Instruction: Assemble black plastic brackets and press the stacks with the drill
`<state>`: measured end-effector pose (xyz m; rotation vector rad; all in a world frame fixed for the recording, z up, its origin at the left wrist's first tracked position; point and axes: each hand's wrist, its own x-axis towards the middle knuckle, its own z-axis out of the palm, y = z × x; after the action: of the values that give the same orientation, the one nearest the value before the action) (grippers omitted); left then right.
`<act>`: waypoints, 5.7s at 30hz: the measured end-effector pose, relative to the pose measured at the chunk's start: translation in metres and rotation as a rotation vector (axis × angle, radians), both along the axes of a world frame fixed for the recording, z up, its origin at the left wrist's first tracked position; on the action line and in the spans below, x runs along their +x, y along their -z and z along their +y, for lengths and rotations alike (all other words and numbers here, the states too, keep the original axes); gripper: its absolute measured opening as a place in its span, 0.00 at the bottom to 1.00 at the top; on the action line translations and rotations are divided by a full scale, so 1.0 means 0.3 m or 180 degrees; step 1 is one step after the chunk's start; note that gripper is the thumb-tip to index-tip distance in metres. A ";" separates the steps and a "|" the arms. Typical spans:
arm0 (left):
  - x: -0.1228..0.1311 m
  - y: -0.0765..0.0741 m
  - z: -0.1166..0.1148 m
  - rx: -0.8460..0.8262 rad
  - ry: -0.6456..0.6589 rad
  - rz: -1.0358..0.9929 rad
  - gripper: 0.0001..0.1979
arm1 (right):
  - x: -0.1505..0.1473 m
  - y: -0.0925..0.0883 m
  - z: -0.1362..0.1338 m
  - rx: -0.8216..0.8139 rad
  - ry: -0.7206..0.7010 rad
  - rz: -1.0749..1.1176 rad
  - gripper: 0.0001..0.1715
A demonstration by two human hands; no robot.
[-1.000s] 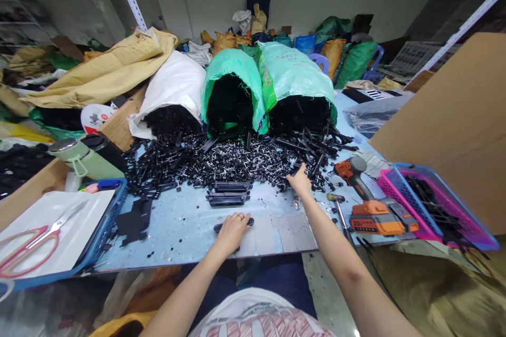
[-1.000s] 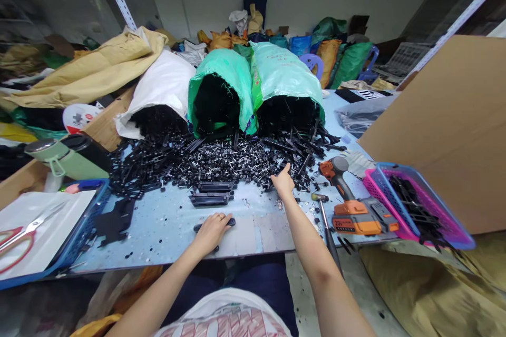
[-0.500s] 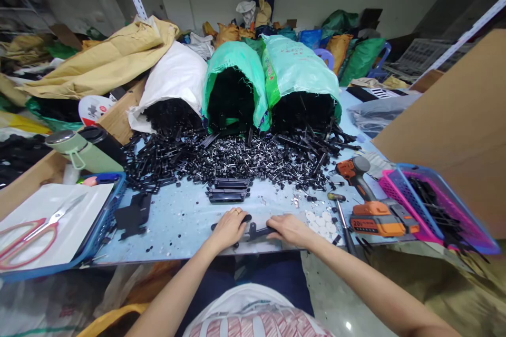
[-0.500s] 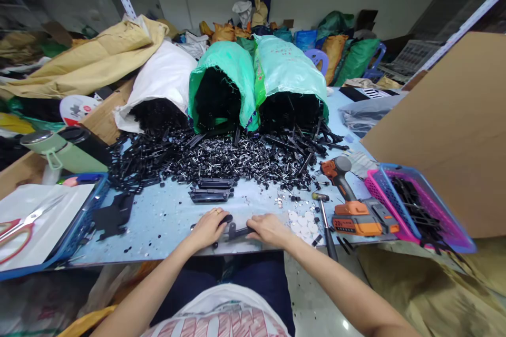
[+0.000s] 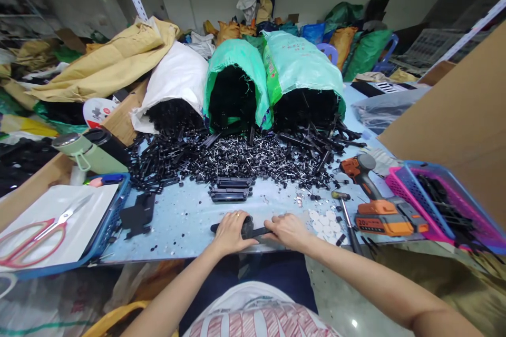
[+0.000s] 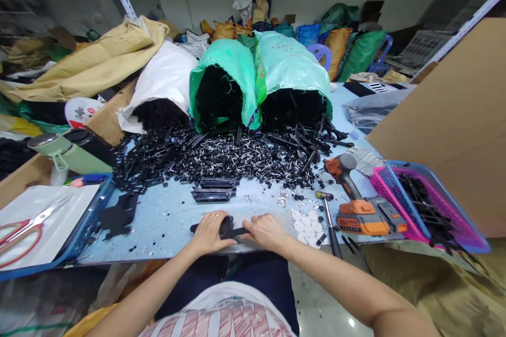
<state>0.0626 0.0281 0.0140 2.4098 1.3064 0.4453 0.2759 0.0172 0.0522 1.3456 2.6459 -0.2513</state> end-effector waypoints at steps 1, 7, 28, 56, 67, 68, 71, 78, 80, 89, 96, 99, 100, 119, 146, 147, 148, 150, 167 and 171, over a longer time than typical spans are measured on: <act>-0.002 0.005 -0.001 0.0037 0.0008 -0.0015 0.33 | -0.005 -0.010 -0.003 -0.0001 0.0003 -0.0054 0.24; -0.011 0.006 0.007 0.0062 0.0146 -0.0104 0.22 | -0.029 -0.067 0.005 0.0117 0.0014 -0.0201 0.22; -0.462 -0.042 0.404 -0.0012 -0.2930 -0.0947 0.10 | 0.076 0.148 0.090 0.0374 0.0059 0.1105 0.17; -0.138 0.028 -0.031 -0.0845 -0.2062 -0.2033 0.16 | 0.024 0.043 0.283 0.0303 0.0978 0.2284 0.09; -0.128 0.037 -0.036 -0.1452 -0.1996 -0.1957 0.23 | -0.041 -0.004 0.134 -0.0285 0.0129 0.1656 0.09; -0.127 0.037 -0.037 -0.1443 -0.1993 -0.1972 0.23 | -0.045 -0.008 0.134 -0.0263 0.0025 0.1563 0.09; -0.124 0.042 -0.042 -0.1467 -0.2006 -0.1991 0.23 | -0.061 -0.017 0.137 -0.0207 -0.0118 0.1308 0.09; -0.118 0.050 -0.031 -0.1494 -0.1904 -0.1956 0.23 | -0.056 0.052 0.118 -0.0047 -0.0194 0.1837 0.12; -0.122 0.045 -0.031 -0.1379 -0.1815 -0.1834 0.22 | -0.032 0.091 0.096 0.0038 -0.0262 0.2114 0.14; 0.037 -0.011 -0.084 0.0384 -0.0359 -0.0356 0.20 | 0.056 0.224 0.044 -0.0095 -0.0163 0.2304 0.27; 0.092 0.067 0.019 0.0032 -0.0210 0.0048 0.22 | 0.015 0.269 0.027 0.0411 0.0244 0.2315 0.26; 0.069 0.074 0.040 0.0078 -0.0198 -0.0031 0.23 | 0.019 0.262 0.065 0.0430 0.0092 0.2184 0.25; 0.065 0.073 0.043 0.0076 -0.0181 -0.0042 0.23 | 0.023 0.259 0.081 0.0414 -0.0067 0.2086 0.25; 0.027 0.016 -0.123 -0.0494 -0.1891 0.0697 0.15 | -0.276 0.145 0.113 0.0326 -0.0745 0.2232 0.22; -0.073 0.037 -0.039 0.0840 -0.0608 0.0377 0.16 | -0.057 0.172 0.064 0.1157 0.0157 0.1593 0.28; -0.066 0.033 -0.018 0.1050 -0.0330 0.0397 0.17 | -0.008 0.186 0.062 0.1197 0.0334 0.1473 0.30; -0.057 0.029 0.006 0.1144 -0.0064 0.0441 0.18 | 0.031 0.198 0.062 0.1157 0.0436 0.1353 0.30; -0.036 0.020 0.051 0.1072 0.0272 0.0552 0.18 | 0.076 0.206 0.069 0.0978 0.0486 0.1239 0.28; 0.029 -0.115 -0.155 0.1290 -0.0359 -0.2411 0.28 | -0.407 0.114 0.030 -0.0534 0.1229 0.5734 0.19; -0.096 -0.031 -0.057 0.1662 -0.0297 -0.0813 0.28 | -0.336 0.111 0.272 0.0491 0.1058 0.4136 0.10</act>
<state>0.0339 0.0110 0.0232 2.5751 1.3110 1.2079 0.1750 0.0989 0.0188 2.1801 3.3305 -1.4059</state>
